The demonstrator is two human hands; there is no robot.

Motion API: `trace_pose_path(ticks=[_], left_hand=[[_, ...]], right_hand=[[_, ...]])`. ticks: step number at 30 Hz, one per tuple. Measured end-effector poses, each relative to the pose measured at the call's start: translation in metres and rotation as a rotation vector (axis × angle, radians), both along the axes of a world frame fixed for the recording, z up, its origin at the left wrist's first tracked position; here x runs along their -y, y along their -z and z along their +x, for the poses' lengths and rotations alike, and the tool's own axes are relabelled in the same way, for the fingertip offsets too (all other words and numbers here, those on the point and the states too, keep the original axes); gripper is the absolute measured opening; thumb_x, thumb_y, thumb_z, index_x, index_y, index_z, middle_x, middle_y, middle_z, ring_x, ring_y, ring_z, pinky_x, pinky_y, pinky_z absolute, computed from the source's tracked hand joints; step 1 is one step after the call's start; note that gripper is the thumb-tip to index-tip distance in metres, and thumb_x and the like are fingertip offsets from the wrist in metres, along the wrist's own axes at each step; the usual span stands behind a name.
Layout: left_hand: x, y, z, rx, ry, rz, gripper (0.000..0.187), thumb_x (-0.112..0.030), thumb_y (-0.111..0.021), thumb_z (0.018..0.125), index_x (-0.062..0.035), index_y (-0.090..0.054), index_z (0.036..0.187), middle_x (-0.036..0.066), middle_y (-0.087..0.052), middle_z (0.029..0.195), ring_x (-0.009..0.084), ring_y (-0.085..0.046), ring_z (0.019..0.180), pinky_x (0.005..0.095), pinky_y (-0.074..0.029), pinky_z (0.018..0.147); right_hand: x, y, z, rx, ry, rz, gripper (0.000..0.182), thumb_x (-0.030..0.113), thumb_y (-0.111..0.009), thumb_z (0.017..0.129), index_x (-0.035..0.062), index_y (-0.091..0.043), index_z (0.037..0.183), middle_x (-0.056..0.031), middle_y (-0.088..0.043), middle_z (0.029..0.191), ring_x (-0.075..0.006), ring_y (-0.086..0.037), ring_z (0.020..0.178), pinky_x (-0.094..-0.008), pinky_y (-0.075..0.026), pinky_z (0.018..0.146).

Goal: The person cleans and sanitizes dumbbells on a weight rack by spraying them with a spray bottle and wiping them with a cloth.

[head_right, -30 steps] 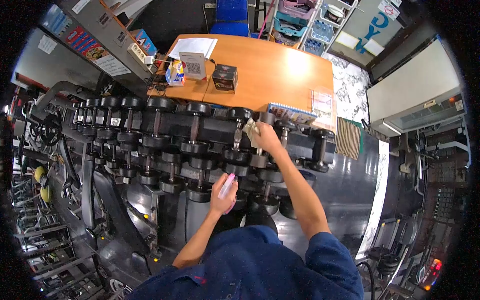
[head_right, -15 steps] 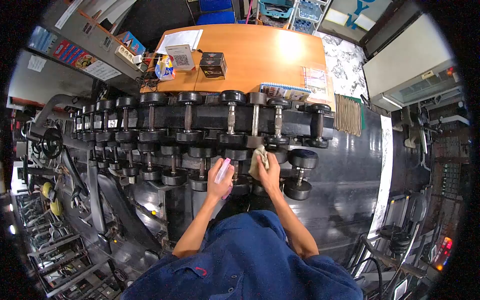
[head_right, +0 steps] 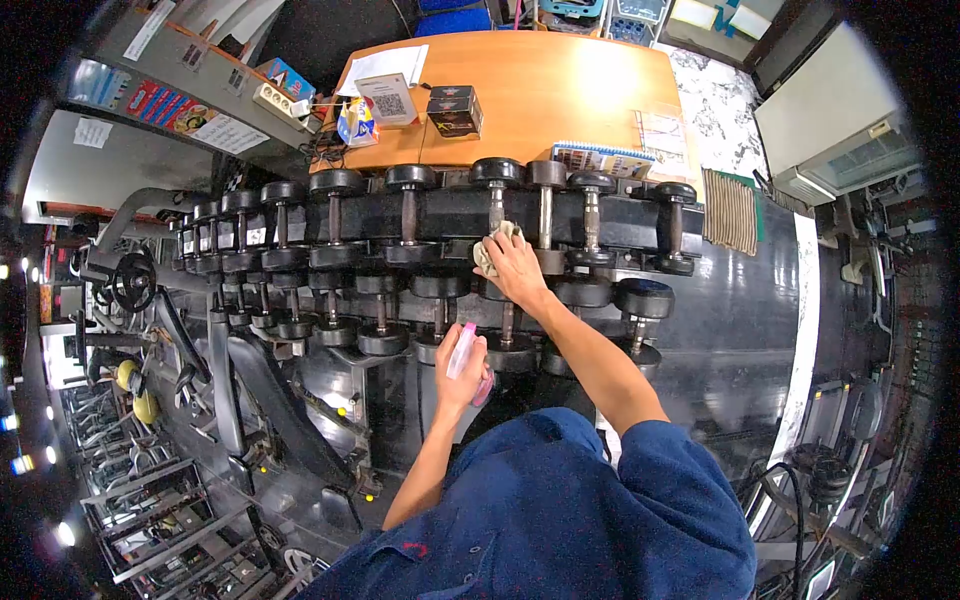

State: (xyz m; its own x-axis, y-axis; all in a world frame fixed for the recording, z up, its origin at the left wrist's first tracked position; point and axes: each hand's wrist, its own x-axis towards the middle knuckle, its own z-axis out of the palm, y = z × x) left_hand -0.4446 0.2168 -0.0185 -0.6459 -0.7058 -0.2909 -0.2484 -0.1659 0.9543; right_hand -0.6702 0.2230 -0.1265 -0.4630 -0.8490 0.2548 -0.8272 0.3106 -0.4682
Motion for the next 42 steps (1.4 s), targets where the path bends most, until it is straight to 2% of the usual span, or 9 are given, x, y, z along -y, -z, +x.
trace_pose_path(ticks=[6,7,11,16,17,26,33,37,42], left_hand=[[-0.003,-0.007,0.010,0.000,0.016,-0.029,0.026,-0.015,-0.074,0.105,-0.0064,-0.055,0.090,-0.001,-0.056,0.071,0.0076,-0.058,0.056,0.0291,-0.047,0.050],[-0.003,-0.002,0.012,-0.013,0.011,-0.007,0.025,-0.014,-0.074,0.105,-0.0068,-0.055,0.091,-0.001,-0.056,0.071,0.0074,-0.058,0.056,0.0290,-0.047,0.050],[0.001,-0.003,0.018,-0.029,0.020,-0.021,0.017,-0.009,-0.071,0.107,-0.0071,-0.057,0.097,-0.001,-0.061,0.079,0.0077,-0.061,0.057,0.0264,-0.049,0.051],[0.003,0.003,0.011,-0.020,0.040,0.012,0.016,-0.012,-0.072,0.107,-0.0064,-0.059,0.098,0.000,-0.063,0.081,0.0084,-0.062,0.057,0.0274,-0.051,0.052],[0.002,0.004,0.006,-0.004,0.042,-0.073,0.025,-0.015,-0.073,0.106,-0.0073,-0.055,0.090,-0.001,-0.057,0.070,0.0085,-0.059,0.053,0.0291,-0.048,0.049],[-0.004,0.057,-0.066,0.033,0.204,-0.049,0.025,-0.017,-0.071,0.106,-0.0053,-0.055,0.090,0.003,-0.059,0.070,0.0133,-0.063,0.052,0.0337,-0.049,0.048],[-0.009,0.089,-0.133,0.146,0.234,-0.106,0.024,-0.020,-0.071,0.102,-0.0012,-0.059,0.093,0.007,-0.064,0.072,0.0178,-0.067,0.053,0.0361,-0.053,0.049],[-0.008,0.093,-0.151,0.265,0.226,-0.131,0.029,-0.024,-0.072,0.098,0.0003,-0.059,0.088,0.015,-0.070,0.072,0.0247,-0.072,0.054,0.0410,-0.056,0.053],[-0.008,0.095,-0.149,0.222,0.220,-0.126,0.026,-0.021,-0.072,0.099,-0.0006,-0.060,0.090,0.009,-0.065,0.071,0.0199,-0.067,0.053,0.0377,-0.054,0.050]], right_hand=[[-0.001,0.006,-0.018,0.109,0.071,-0.100,0.030,0.029,-0.083,0.096,0.0035,-0.075,0.109,-0.0156,-0.073,0.104,-0.0395,-0.075,0.092,-0.0511,-0.061,0.079],[0.004,0.009,-0.018,0.055,0.165,-0.289,0.025,0.027,-0.082,0.096,0.0029,-0.074,0.097,-0.0170,-0.074,0.097,-0.0429,-0.075,0.084,-0.0540,-0.061,0.073],[-0.011,-0.017,-0.017,0.220,0.469,-0.256,0.028,0.029,-0.080,0.099,0.0022,-0.074,0.095,-0.0205,-0.074,0.088,-0.0443,-0.073,0.082,-0.0519,-0.058,0.071],[-0.095,-0.035,0.021,0.385,0.493,-0.300,0.033,0.033,-0.079,0.103,0.0004,-0.075,0.096,-0.0238,-0.072,0.086,-0.0464,-0.072,0.080,-0.0506,-0.055,0.069],[-0.115,-0.031,0.030,0.431,0.526,-0.262,0.035,0.032,-0.078,0.103,-0.0009,-0.074,0.094,-0.0243,-0.072,0.086,-0.0473,-0.071,0.080,-0.0503,-0.055,0.069],[-0.255,-0.023,0.081,0.554,0.798,-0.111,0.037,0.032,-0.077,0.106,-0.0040,-0.075,0.096,-0.0214,-0.072,0.080,-0.0311,-0.070,0.069,-0.0424,-0.053,0.067],[-0.265,-0.030,0.069,0.629,0.960,-0.244,0.035,0.032,-0.077,0.106,-0.0024,-0.080,0.104,-0.0145,-0.074,0.079,-0.0183,-0.067,0.071,-0.0397,-0.054,0.067],[-0.267,-0.032,0.062,0.602,0.955,-0.279,0.038,0.035,-0.077,0.107,-0.0027,-0.079,0.104,-0.0151,-0.074,0.080,-0.0184,-0.067,0.073,-0.0401,-0.055,0.071],[-0.255,-0.034,0.054,0.657,0.986,-0.292,0.043,0.040,-0.076,0.107,-0.0028,-0.078,0.107,-0.0154,-0.075,0.083,-0.0183,-0.068,0.077,-0.0399,-0.056,0.074]])
